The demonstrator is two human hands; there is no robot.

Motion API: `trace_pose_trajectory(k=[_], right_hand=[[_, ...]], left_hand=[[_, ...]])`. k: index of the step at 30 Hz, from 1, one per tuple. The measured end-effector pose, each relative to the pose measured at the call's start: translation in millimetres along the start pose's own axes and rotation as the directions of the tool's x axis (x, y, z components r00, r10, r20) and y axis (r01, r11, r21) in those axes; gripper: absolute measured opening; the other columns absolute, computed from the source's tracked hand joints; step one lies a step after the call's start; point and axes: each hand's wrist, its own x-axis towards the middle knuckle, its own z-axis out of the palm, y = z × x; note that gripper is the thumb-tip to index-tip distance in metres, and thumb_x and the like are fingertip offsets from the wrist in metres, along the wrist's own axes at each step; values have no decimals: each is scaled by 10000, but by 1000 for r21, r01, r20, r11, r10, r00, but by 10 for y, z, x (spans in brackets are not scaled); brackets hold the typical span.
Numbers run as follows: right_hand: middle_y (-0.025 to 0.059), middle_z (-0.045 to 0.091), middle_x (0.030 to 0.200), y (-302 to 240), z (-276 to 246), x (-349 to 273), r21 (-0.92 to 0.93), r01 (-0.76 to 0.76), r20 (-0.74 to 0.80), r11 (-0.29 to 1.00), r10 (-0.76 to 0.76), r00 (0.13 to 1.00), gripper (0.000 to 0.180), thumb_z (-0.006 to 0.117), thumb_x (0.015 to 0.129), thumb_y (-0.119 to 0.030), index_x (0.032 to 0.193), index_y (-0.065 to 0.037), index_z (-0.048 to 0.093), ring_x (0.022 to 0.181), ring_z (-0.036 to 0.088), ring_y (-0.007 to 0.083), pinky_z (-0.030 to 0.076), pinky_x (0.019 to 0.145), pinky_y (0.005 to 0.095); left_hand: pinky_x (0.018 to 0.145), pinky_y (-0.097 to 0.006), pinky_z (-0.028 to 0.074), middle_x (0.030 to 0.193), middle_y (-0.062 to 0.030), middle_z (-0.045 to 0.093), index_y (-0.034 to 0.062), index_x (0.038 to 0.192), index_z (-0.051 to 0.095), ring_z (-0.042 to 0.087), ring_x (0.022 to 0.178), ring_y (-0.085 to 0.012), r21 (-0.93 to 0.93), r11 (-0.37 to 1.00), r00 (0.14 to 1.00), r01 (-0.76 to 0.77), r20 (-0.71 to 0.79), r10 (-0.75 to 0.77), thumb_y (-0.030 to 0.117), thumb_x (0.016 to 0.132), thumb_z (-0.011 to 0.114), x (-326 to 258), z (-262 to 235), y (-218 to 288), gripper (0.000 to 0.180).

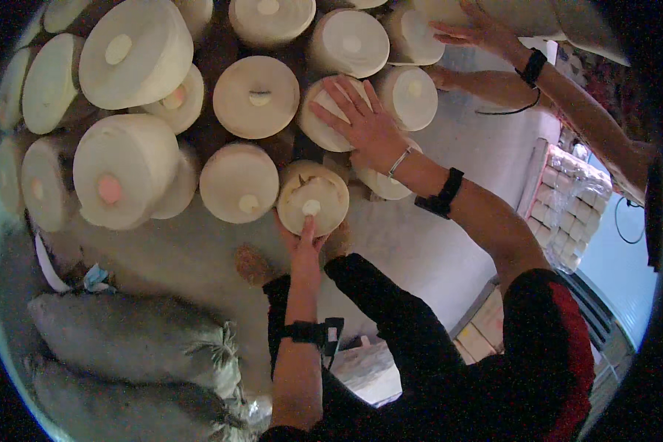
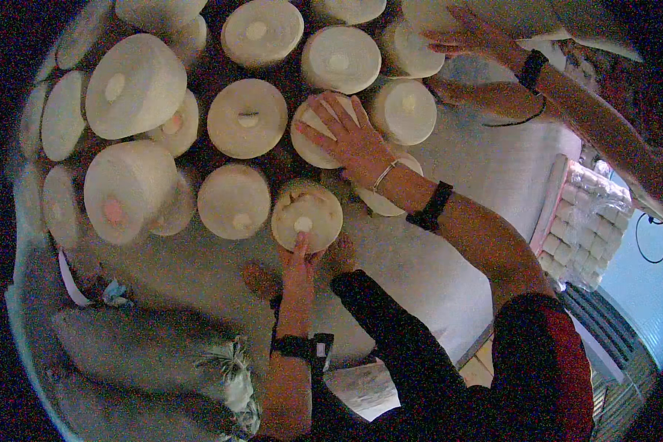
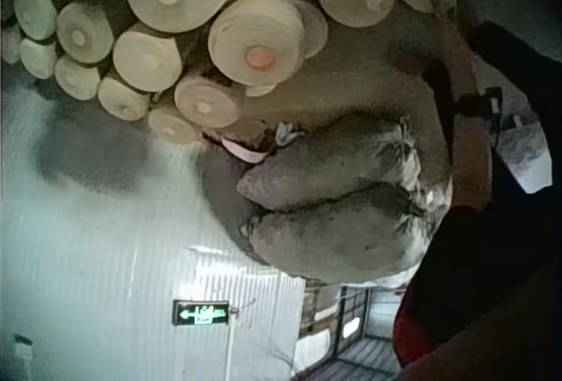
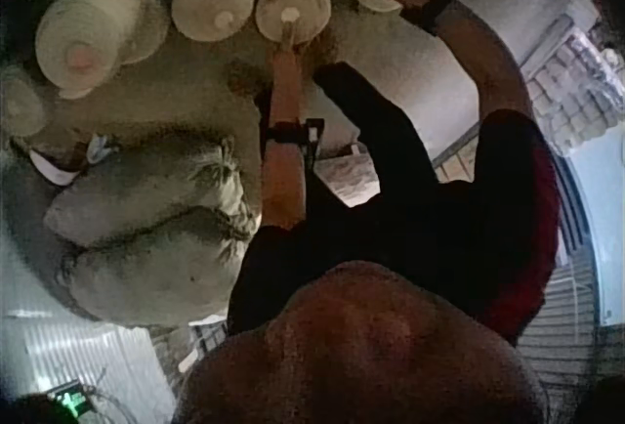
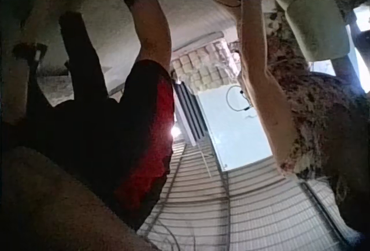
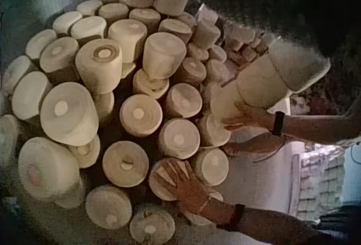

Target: The person is stacking and organizing large white textile spools on pallets in a warehouse.

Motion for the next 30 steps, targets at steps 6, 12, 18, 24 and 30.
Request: trace_pose_trajectory(k=[6, 12, 18, 24, 30], right_hand=[[135, 301, 1550, -78, 118, 88, -106, 5, -293, 994, -36, 955, 1160, 865, 497, -250, 1518, -337, 320, 1434, 297, 350, 326, 1108, 561], [116, 292, 1551, -207, 60, -10, 17, -34, -182, 999, 36, 983, 1128, 856, 470, -204, 1486, -345, 385, 1389, 338, 356, 350, 1073, 518], [122, 288, 1555, -143, 157, -49, 67, -6, -264, 998, 23, 964, 1171, 876, 410, -208, 1474, -354, 407, 1403, 315, 355, 343, 1073, 528], [125, 295, 1553, -173, 228, -49, 13, -8, -319, 1000, 11, 948, 1166, 873, 411, -205, 1472, -347, 410, 1415, 302, 355, 333, 1084, 533], [126, 282, 1562, -195, 209, -62, 94, 0, -307, 996, 30, 951, 1144, 877, 430, -225, 1469, -344, 414, 1417, 300, 357, 327, 1091, 521]], left_hand=[[963, -434, 556, 1448, -128, 424, 155, 1487, 270, 506, 1281, -314, -16, 1000, 999, 6, 33, -6, 228, 938, 675, 40, -89, 17, 686], [927, -457, 575, 1443, -139, 428, 145, 1476, 297, 519, 1264, -329, -23, 998, 998, -50, 28, 51, 210, 940, 669, 89, -89, -60, 656], [944, -476, 567, 1430, -130, 445, 158, 1469, 299, 531, 1249, -321, -16, 999, 999, -33, 22, 33, 211, 939, 668, 43, 9, -23, 648], [935, -455, 570, 1434, -126, 446, 158, 1473, 289, 535, 1246, -308, -9, 1000, 999, -14, 35, 14, 233, 949, 658, 55, 6, -24, 645], [935, -447, 574, 1427, -140, 451, 137, 1467, 302, 541, 1240, -315, -51, 997, 997, -53, 53, 56, 242, 952, 656, 10, 75, -4, 634]])
